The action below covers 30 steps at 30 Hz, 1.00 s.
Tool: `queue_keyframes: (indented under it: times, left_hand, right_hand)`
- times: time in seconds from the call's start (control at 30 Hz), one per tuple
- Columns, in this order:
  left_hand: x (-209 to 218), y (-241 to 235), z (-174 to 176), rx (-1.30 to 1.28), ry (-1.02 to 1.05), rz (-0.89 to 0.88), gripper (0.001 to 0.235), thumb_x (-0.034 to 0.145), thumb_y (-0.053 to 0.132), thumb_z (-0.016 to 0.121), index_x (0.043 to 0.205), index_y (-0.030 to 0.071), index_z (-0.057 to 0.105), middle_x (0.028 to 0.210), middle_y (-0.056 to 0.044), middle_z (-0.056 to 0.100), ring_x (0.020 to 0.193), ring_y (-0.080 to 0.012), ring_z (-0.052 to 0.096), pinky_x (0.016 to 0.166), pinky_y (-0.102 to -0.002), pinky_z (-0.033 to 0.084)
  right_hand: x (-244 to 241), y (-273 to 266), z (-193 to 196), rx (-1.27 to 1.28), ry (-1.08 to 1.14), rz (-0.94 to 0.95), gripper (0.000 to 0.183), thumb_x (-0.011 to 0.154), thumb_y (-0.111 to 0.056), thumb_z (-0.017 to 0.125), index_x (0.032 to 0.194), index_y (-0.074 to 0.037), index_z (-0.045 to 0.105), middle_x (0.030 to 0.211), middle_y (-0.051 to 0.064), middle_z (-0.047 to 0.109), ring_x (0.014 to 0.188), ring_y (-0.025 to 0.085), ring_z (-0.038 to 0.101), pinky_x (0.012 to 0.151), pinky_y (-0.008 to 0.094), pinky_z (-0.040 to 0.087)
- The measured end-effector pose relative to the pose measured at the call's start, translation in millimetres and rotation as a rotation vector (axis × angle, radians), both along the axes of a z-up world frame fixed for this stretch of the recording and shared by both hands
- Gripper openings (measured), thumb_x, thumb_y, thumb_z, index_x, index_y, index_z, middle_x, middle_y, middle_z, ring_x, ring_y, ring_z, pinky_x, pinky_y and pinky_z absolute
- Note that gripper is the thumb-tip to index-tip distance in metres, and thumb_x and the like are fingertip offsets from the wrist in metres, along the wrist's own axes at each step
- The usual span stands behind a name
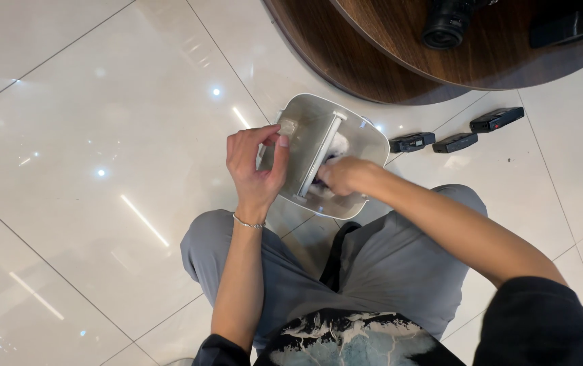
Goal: Using a purple cloth and a bucket of water to wipe down multi-tiered wooden shelves containing cameras and a statue.
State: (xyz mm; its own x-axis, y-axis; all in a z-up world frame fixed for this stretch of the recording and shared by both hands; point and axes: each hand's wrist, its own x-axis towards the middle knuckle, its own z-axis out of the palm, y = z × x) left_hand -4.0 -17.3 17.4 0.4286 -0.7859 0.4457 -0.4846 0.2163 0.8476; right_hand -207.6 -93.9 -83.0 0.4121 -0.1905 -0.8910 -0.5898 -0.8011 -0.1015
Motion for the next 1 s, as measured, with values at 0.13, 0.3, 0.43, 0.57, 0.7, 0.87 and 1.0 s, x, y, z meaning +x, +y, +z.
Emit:
queue_keyframes:
  times: [0.13, 0.3, 0.43, 0.57, 0.7, 0.87, 1.0]
  left_hand:
    - [1, 1, -3, 0.010, 0.002, -0.008, 0.015, 0.092, 0.006, 0.078, 0.105, 0.007, 0.071, 0.084, -0.001, 0.069, 0.079, -0.0162, 0.062, 0.085, -0.033, 0.044]
    - [0, 3, -6, 0.016, 0.014, 0.019, 0.016, 0.092, 0.007, 0.078, 0.106, 0.008, 0.071, 0.088, -0.002, 0.069, 0.082, -0.0173, 0.061, 0.085, -0.031, 0.045]
    - [-1, 5, -6, 0.010, 0.008, 0.000, 0.015, 0.092, 0.006, 0.078, 0.105, 0.008, 0.070, 0.085, 0.000, 0.069, 0.079, -0.0154, 0.062, 0.085, -0.032, 0.044]
    - [2, 4, -4, -0.004, 0.002, 0.004, 0.016, 0.092, 0.005, 0.077, 0.106, 0.008, 0.070, 0.085, 0.000, 0.069, 0.079, -0.0157, 0.062, 0.085, -0.033, 0.045]
    - [2, 3, -8, 0.013, 0.015, 0.007, 0.016, 0.092, 0.005, 0.078, 0.105, 0.008, 0.070, 0.086, -0.001, 0.069, 0.080, -0.0166, 0.062, 0.086, -0.033, 0.046]
    - [2, 6, -18, -0.005, 0.037, 0.043, 0.014, 0.093, 0.004, 0.076, 0.106, 0.006, 0.071, 0.087, -0.004, 0.068, 0.084, -0.0194, 0.061, 0.086, -0.033, 0.046]
    - [-1, 19, -6, 0.006, 0.019, 0.075, 0.013, 0.094, 0.003, 0.075, 0.106, 0.006, 0.072, 0.087, -0.003, 0.068, 0.085, -0.0190, 0.061, 0.088, -0.035, 0.045]
  right_hand:
    - [3, -4, 28, -0.067, -0.129, -0.127, 0.038, 0.097, -0.028, 0.057, 0.130, -0.010, 0.063, 0.126, 0.014, 0.068, 0.120, 0.032, 0.063, 0.096, 0.042, 0.053]
    - [-1, 1, 15, -0.095, -0.208, -0.130, 0.036, 0.096, -0.027, 0.057, 0.128, -0.011, 0.064, 0.125, 0.013, 0.068, 0.122, 0.031, 0.062, 0.095, 0.042, 0.053]
    - [1, 5, 16, -0.057, -0.277, -0.189, 0.035, 0.095, -0.023, 0.057, 0.127, -0.010, 0.063, 0.122, 0.013, 0.069, 0.119, 0.031, 0.063, 0.093, 0.043, 0.053]
    - [4, -1, 25, -0.037, -0.350, -0.237, 0.034, 0.093, -0.020, 0.058, 0.126, -0.010, 0.063, 0.118, 0.014, 0.069, 0.116, 0.032, 0.063, 0.090, 0.043, 0.053]
    - [-5, 3, 40, -0.006, -0.416, -0.305, 0.034, 0.092, -0.017, 0.059, 0.125, -0.009, 0.062, 0.115, 0.014, 0.069, 0.113, 0.033, 0.063, 0.088, 0.044, 0.053]
    - [-18, 4, 72, 0.023, -0.509, -0.374, 0.034, 0.090, -0.014, 0.060, 0.124, -0.009, 0.061, 0.111, 0.014, 0.070, 0.109, 0.034, 0.064, 0.085, 0.044, 0.052]
    - [-22, 9, 140, 0.030, -0.655, -0.617, 0.022, 0.094, -0.019, 0.060, 0.111, -0.004, 0.063, 0.099, 0.015, 0.069, 0.094, 0.031, 0.066, 0.075, 0.043, 0.053]
